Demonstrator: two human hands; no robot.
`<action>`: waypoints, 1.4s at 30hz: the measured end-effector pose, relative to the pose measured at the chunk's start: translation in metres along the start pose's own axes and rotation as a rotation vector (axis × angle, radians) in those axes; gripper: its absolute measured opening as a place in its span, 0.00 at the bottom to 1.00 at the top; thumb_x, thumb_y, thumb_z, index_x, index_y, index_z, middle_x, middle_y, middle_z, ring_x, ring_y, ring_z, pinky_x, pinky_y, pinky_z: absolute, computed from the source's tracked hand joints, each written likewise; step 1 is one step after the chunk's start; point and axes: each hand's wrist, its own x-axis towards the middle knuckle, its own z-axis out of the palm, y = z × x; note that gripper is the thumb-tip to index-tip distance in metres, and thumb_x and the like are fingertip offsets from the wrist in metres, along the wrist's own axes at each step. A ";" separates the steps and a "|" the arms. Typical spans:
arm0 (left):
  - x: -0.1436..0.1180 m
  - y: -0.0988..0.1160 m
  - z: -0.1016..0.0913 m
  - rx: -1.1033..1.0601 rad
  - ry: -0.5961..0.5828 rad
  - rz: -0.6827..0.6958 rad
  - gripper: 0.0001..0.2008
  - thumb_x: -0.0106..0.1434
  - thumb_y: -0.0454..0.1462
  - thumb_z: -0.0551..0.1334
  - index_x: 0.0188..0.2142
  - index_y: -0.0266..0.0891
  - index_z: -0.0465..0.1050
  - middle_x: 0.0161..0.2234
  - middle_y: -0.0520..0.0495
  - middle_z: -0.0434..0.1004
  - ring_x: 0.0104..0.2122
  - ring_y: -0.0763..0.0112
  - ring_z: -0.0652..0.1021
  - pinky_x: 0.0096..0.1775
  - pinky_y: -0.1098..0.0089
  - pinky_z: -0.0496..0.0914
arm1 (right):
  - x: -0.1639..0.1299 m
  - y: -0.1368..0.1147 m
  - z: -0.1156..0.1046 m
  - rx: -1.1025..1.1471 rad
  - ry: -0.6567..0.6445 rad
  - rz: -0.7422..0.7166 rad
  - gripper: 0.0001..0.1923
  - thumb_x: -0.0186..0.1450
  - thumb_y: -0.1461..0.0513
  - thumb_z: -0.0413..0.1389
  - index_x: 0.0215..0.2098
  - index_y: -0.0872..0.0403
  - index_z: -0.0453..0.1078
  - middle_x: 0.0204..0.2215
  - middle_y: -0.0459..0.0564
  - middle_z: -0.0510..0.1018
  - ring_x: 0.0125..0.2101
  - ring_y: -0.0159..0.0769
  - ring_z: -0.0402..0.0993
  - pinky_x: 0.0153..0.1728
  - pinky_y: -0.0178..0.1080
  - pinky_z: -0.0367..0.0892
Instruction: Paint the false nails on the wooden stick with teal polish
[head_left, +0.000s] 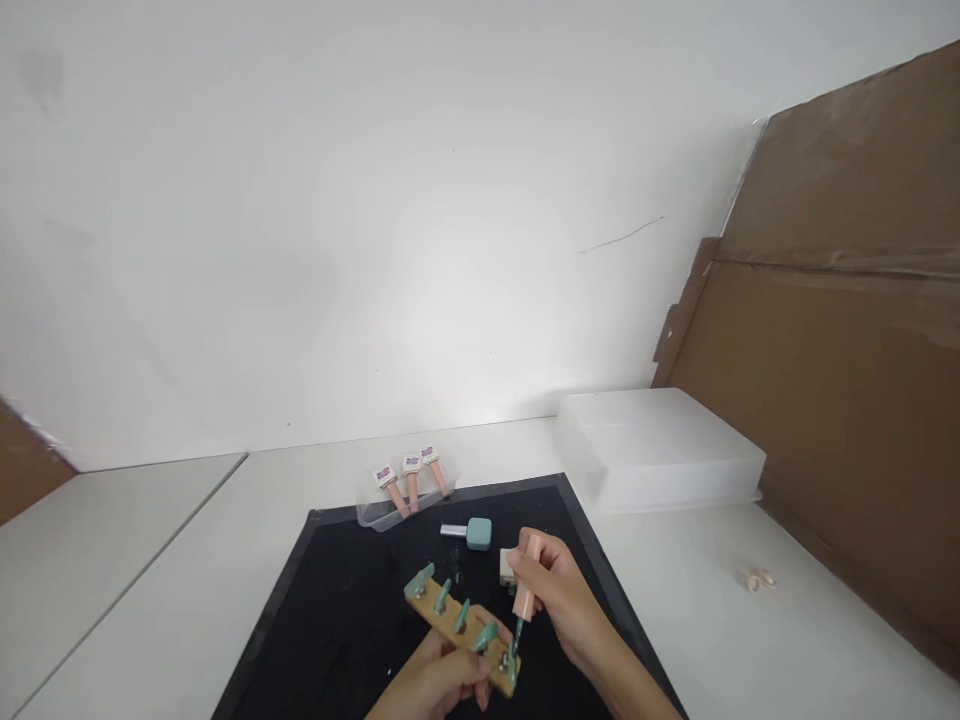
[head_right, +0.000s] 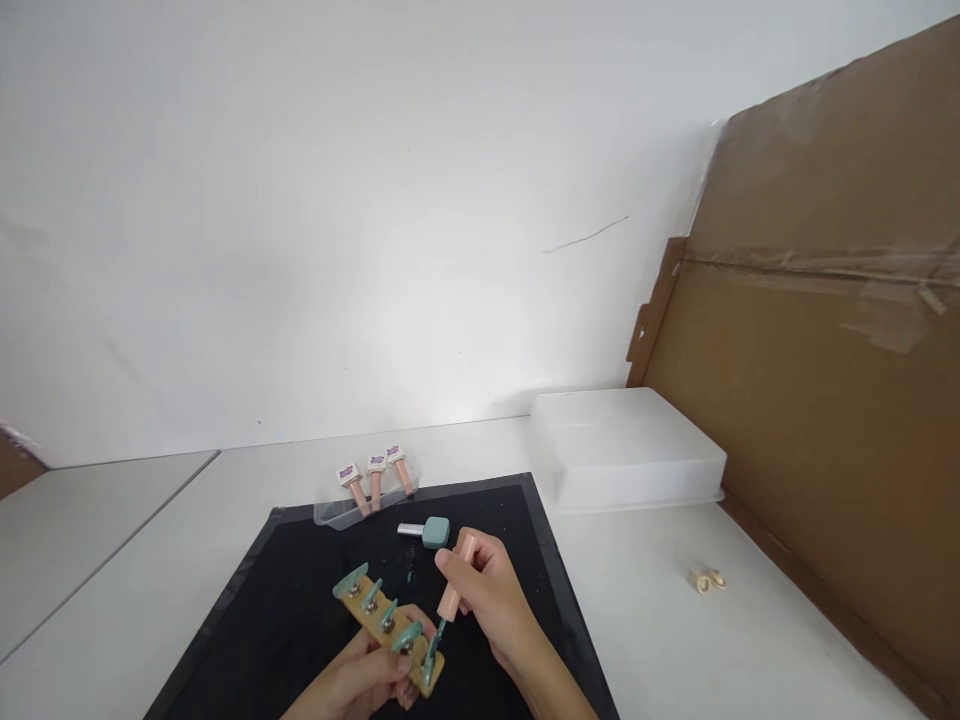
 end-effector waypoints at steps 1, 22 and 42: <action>0.000 0.000 0.001 0.002 -0.004 -0.001 0.11 0.44 0.38 0.65 0.29 0.37 0.73 0.15 0.56 0.64 0.17 0.79 0.65 0.24 0.74 0.58 | 0.000 0.000 0.000 -0.006 -0.003 0.010 0.24 0.53 0.51 0.59 0.14 0.53 0.51 0.11 0.36 0.53 0.12 0.22 0.47 0.14 0.30 0.43; 0.002 -0.005 -0.005 -0.023 0.020 0.015 0.12 0.44 0.37 0.66 0.30 0.37 0.73 0.14 0.57 0.64 0.17 0.78 0.65 0.24 0.74 0.58 | 0.001 -0.003 -0.002 0.169 -0.002 0.030 0.20 0.57 0.53 0.57 0.17 0.54 0.55 0.11 0.36 0.56 0.13 0.23 0.45 0.14 0.30 0.43; 0.003 -0.005 -0.008 -0.118 -0.022 0.016 0.12 0.45 0.37 0.66 0.31 0.36 0.73 0.14 0.56 0.65 0.17 0.79 0.66 0.25 0.74 0.60 | 0.000 -0.002 -0.006 0.295 -0.151 0.106 0.06 0.56 0.63 0.54 0.24 0.56 0.63 0.15 0.40 0.62 0.12 0.22 0.51 0.13 0.28 0.52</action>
